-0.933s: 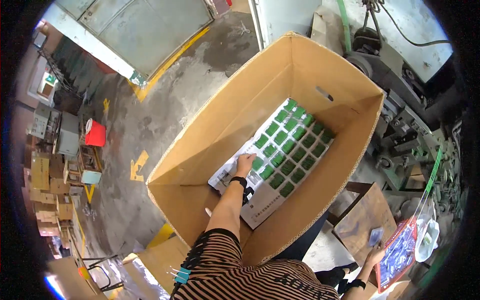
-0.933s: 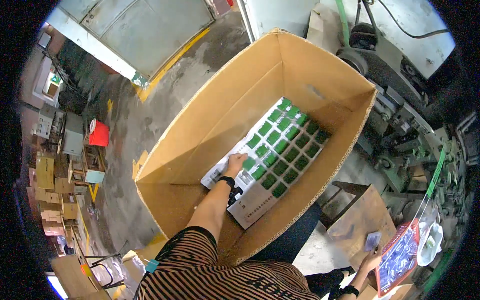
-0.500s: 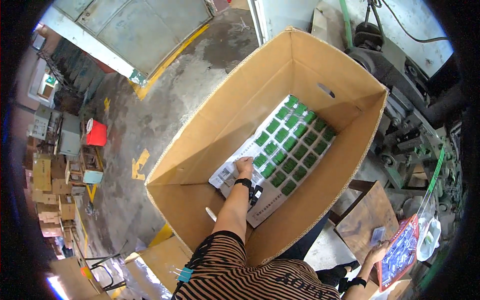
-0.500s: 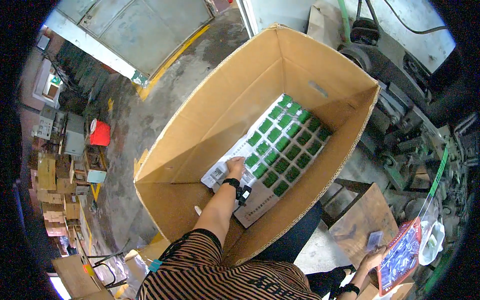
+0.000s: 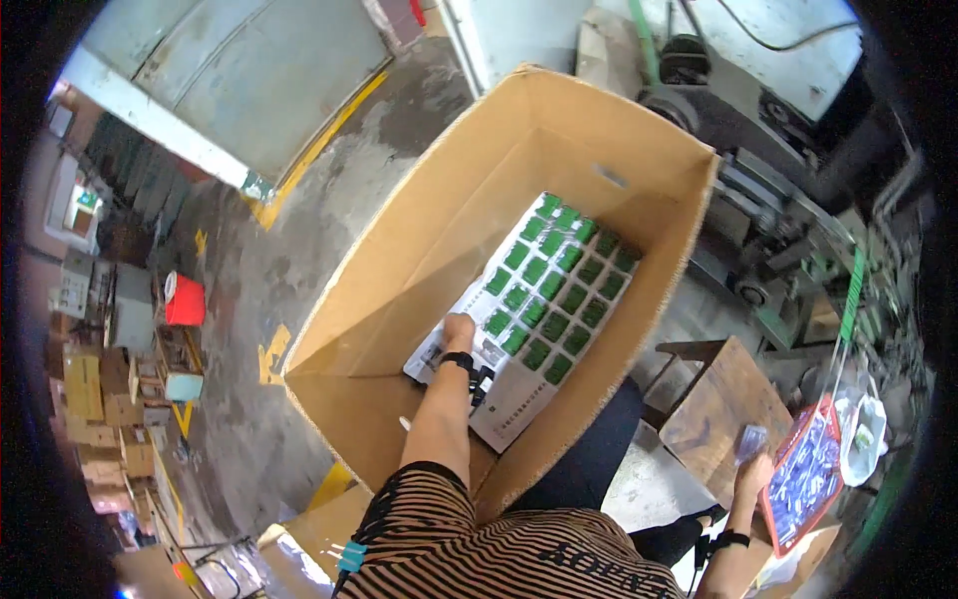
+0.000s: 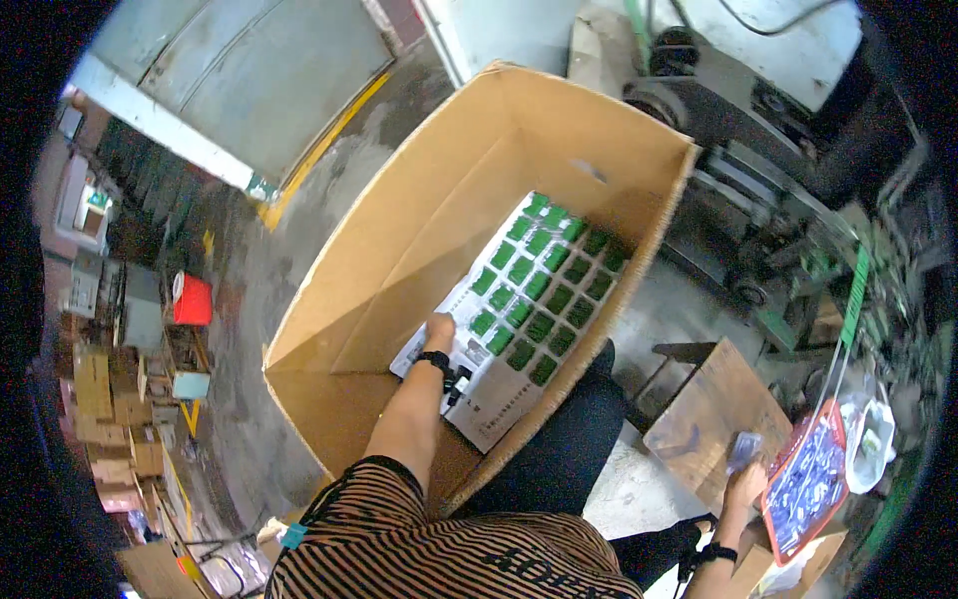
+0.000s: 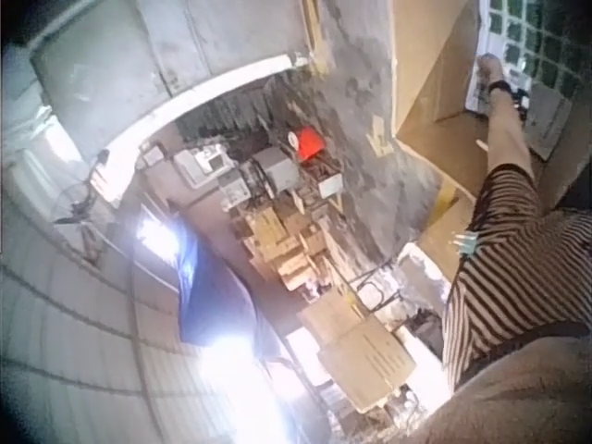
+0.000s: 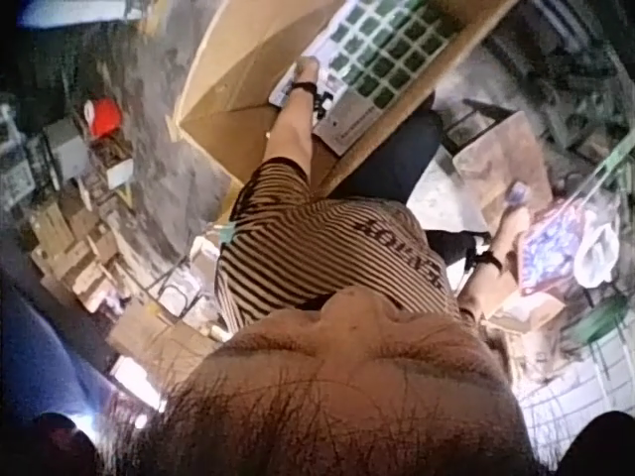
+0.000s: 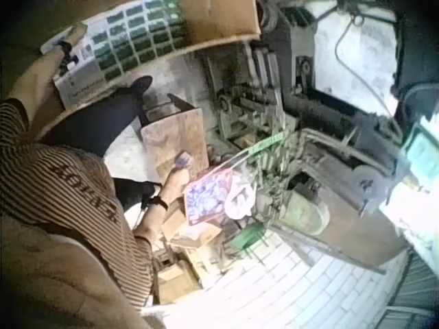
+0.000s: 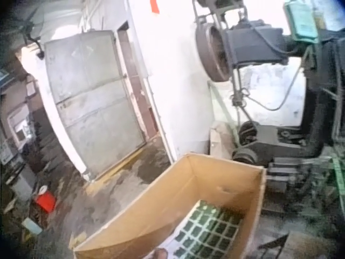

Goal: Sorting small metal parts and packaging electronic components into boxes on a fabrication floor.

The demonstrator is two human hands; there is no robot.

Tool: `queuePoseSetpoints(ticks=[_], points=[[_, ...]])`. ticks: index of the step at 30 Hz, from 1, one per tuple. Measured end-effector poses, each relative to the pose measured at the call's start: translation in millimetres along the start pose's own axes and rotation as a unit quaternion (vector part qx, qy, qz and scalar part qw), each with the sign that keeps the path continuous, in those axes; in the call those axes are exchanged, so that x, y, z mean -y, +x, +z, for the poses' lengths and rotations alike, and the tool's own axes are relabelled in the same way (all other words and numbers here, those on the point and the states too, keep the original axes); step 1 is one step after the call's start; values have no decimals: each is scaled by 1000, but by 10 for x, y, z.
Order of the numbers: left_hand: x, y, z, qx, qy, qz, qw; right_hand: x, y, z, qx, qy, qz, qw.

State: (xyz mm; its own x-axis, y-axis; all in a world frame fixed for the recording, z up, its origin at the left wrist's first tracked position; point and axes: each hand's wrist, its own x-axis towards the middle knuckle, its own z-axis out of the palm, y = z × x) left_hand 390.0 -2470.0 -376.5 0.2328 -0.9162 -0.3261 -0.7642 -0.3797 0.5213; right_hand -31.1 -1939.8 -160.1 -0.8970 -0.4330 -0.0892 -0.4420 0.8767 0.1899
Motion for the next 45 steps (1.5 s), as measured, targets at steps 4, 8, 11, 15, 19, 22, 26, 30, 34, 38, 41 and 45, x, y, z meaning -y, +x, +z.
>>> queuePoseSetpoints(ticks=[4,8,11,15,19,22,26,30,34,38,41,45], points=[[-282,484,-656,49,-169,173,969,129,72,267,-26,42,-48,998],[-2267,-388,-1638,195,-444,136,864,-9,93,140,-58,94,25,994],[-3505,-1938,-2111,232,-419,269,836,-369,21,-177,-184,245,146,941],[-4210,-3667,-2185,412,-408,430,693,-1097,-5,-442,-186,625,255,714],[-4157,-4997,-1628,590,-333,436,593,-1119,-242,-1523,-208,765,122,598],[-3726,-5454,-978,658,-315,390,562,-707,-231,-2019,-35,778,-51,625],[-3439,-5724,-680,660,-398,268,578,-418,-126,-2138,151,737,-120,647],[-3276,-5397,-399,660,-435,166,591,-462,313,-2187,147,657,-129,728],[-2899,-4979,-111,679,-403,39,612,-456,1263,-2291,-70,381,-223,894],[-2632,-4903,-70,691,-365,-46,622,-77,2043,-2307,-63,248,-182,950],[-2490,-4935,45,718,-319,-61,615,69,2335,-2235,-54,194,-149,968],[-2391,-5016,150,755,-271,-63,593,78,2330,-2203,-34,212,-149,965]])
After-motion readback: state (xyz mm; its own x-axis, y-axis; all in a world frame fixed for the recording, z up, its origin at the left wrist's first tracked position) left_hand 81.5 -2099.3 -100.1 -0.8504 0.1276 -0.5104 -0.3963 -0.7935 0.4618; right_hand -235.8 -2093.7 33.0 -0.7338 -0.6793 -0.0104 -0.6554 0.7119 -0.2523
